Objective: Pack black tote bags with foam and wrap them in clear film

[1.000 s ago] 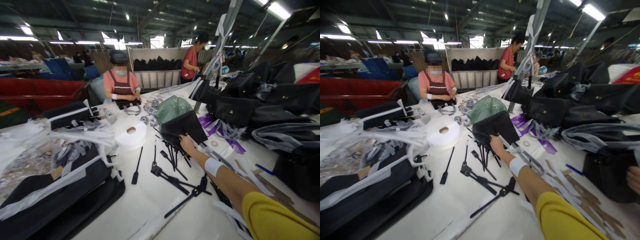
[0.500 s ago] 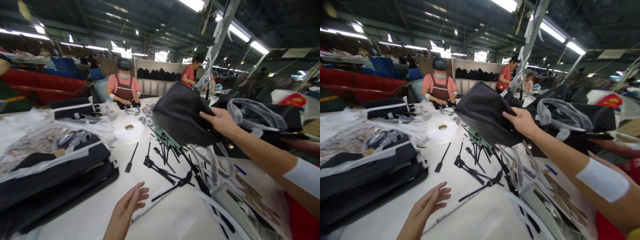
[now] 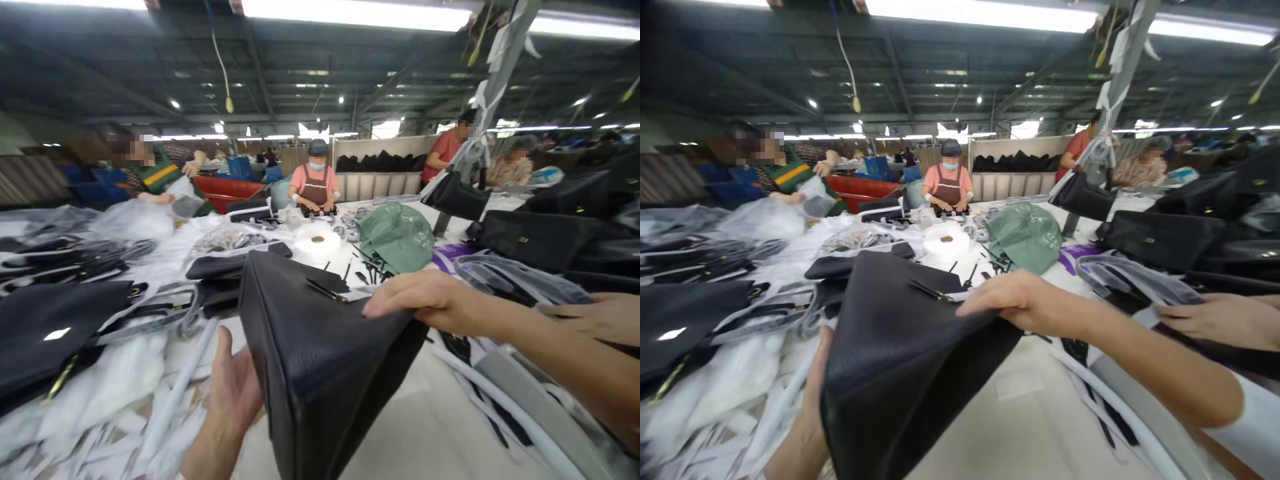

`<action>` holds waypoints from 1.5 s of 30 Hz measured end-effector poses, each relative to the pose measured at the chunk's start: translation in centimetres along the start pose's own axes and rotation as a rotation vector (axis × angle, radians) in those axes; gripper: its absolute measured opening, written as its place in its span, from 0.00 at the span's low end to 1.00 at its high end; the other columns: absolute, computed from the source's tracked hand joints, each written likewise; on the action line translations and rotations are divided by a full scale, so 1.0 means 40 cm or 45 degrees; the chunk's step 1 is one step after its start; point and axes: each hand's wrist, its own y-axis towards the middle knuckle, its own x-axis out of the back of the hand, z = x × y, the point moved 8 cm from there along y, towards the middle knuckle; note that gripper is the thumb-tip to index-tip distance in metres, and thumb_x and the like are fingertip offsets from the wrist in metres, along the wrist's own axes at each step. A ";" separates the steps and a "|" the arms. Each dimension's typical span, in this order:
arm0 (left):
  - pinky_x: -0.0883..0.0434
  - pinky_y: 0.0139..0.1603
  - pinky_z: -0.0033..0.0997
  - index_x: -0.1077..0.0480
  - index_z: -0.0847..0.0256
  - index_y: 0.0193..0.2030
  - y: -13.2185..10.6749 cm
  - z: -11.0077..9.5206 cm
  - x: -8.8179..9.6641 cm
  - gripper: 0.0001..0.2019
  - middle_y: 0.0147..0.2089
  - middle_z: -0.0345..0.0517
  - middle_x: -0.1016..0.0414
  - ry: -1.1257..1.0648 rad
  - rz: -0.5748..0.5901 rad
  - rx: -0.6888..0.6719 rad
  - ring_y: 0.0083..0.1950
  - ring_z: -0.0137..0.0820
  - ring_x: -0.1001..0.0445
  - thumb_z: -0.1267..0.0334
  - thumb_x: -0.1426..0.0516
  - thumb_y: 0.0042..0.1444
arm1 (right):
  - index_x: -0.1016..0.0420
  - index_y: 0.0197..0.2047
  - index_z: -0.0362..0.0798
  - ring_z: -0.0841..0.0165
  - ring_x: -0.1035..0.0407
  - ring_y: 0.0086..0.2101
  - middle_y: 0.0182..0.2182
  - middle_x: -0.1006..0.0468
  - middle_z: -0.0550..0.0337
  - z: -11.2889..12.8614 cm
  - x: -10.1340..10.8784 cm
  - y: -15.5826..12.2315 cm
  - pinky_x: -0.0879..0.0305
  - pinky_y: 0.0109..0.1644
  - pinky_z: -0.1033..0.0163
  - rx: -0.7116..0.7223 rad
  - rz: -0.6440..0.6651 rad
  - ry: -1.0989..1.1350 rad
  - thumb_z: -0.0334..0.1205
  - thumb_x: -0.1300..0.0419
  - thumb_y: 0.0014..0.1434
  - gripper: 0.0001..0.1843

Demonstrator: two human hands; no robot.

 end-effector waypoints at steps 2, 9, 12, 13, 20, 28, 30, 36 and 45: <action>0.36 0.67 0.45 0.36 0.62 0.65 -0.085 0.007 0.044 0.29 0.56 0.53 0.23 0.014 -0.107 -0.162 0.62 0.45 0.29 0.46 0.49 0.65 | 0.24 0.56 0.51 0.68 0.27 0.50 0.49 0.19 0.51 0.054 -0.077 -0.042 0.38 0.61 0.61 0.135 0.078 -0.005 0.40 0.55 0.72 0.20; 0.26 0.58 0.33 0.32 0.53 0.62 -0.363 0.192 0.156 0.18 0.50 0.43 0.19 0.029 -0.646 -0.466 0.53 0.32 0.21 0.69 0.48 0.67 | 0.22 0.50 0.56 0.69 0.27 0.51 0.46 0.17 0.58 0.092 -0.261 -0.235 0.51 0.69 0.55 0.159 0.095 -0.188 0.39 0.52 0.70 0.17; 0.25 0.55 0.33 0.31 0.52 0.59 -0.442 0.317 0.170 0.17 0.55 0.44 0.22 0.178 -0.603 -0.331 0.56 0.34 0.24 0.66 0.43 0.64 | 0.20 0.46 0.56 0.66 0.26 0.51 0.44 0.17 0.59 0.041 -0.291 -0.312 0.52 0.70 0.52 -0.004 0.061 -0.246 0.39 0.46 0.66 0.13; 0.24 0.52 0.32 0.30 0.55 0.57 -0.465 0.365 0.177 0.16 0.55 0.46 0.22 0.265 -0.584 -0.195 0.56 0.36 0.24 0.63 0.41 0.62 | 0.20 0.45 0.56 0.65 0.26 0.51 0.44 0.17 0.58 0.016 -0.299 -0.339 0.51 0.69 0.50 -0.087 0.048 -0.258 0.39 0.45 0.64 0.12; 0.31 0.23 0.24 0.23 0.64 0.43 -0.612 0.446 0.149 0.21 0.34 0.52 0.18 1.465 -0.298 0.315 0.32 0.35 0.20 0.45 0.40 0.56 | 0.20 0.49 0.54 0.58 0.29 0.55 0.52 0.21 0.56 -0.010 -0.338 -0.567 0.41 0.65 0.43 -0.592 -0.194 -0.329 0.31 0.51 0.59 0.22; 0.47 0.71 0.50 0.38 0.46 0.67 -0.528 0.248 -0.092 0.34 0.70 0.45 0.39 2.769 0.188 -0.698 0.70 0.46 0.42 0.52 0.35 0.54 | 0.36 0.66 0.57 0.52 0.37 0.61 0.62 0.32 0.54 0.219 -0.410 -0.632 0.38 0.64 0.42 -0.669 -0.229 -0.287 0.54 0.38 0.58 0.34; 0.43 0.70 0.50 0.43 0.46 0.69 -0.482 0.261 -0.071 0.39 0.70 0.46 0.39 2.876 0.328 -0.501 0.69 0.47 0.39 0.50 0.34 0.52 | 0.35 0.65 0.55 0.50 0.37 0.61 0.61 0.30 0.51 0.225 -0.429 -0.624 0.40 0.65 0.40 -0.639 -0.205 -0.334 0.55 0.36 0.56 0.36; 0.32 0.61 0.47 0.33 0.44 0.62 -0.469 0.268 0.000 0.28 0.60 0.45 0.26 2.958 0.240 -0.385 0.59 0.46 0.27 0.48 0.37 0.55 | 0.30 0.62 0.59 0.52 0.32 0.57 0.56 0.24 0.56 0.211 -0.456 -0.642 0.36 0.64 0.42 -0.611 -0.338 -0.340 0.50 0.35 0.57 0.30; 0.35 0.64 0.50 0.28 0.45 0.57 -0.457 0.262 0.022 0.23 0.54 0.45 0.22 2.850 0.158 -0.488 0.55 0.46 0.25 0.47 0.37 0.54 | 0.28 0.56 0.57 0.51 0.39 0.62 0.62 0.32 0.53 0.164 -0.486 -0.686 0.37 0.64 0.41 -0.846 -0.479 -0.224 0.55 0.35 0.55 0.26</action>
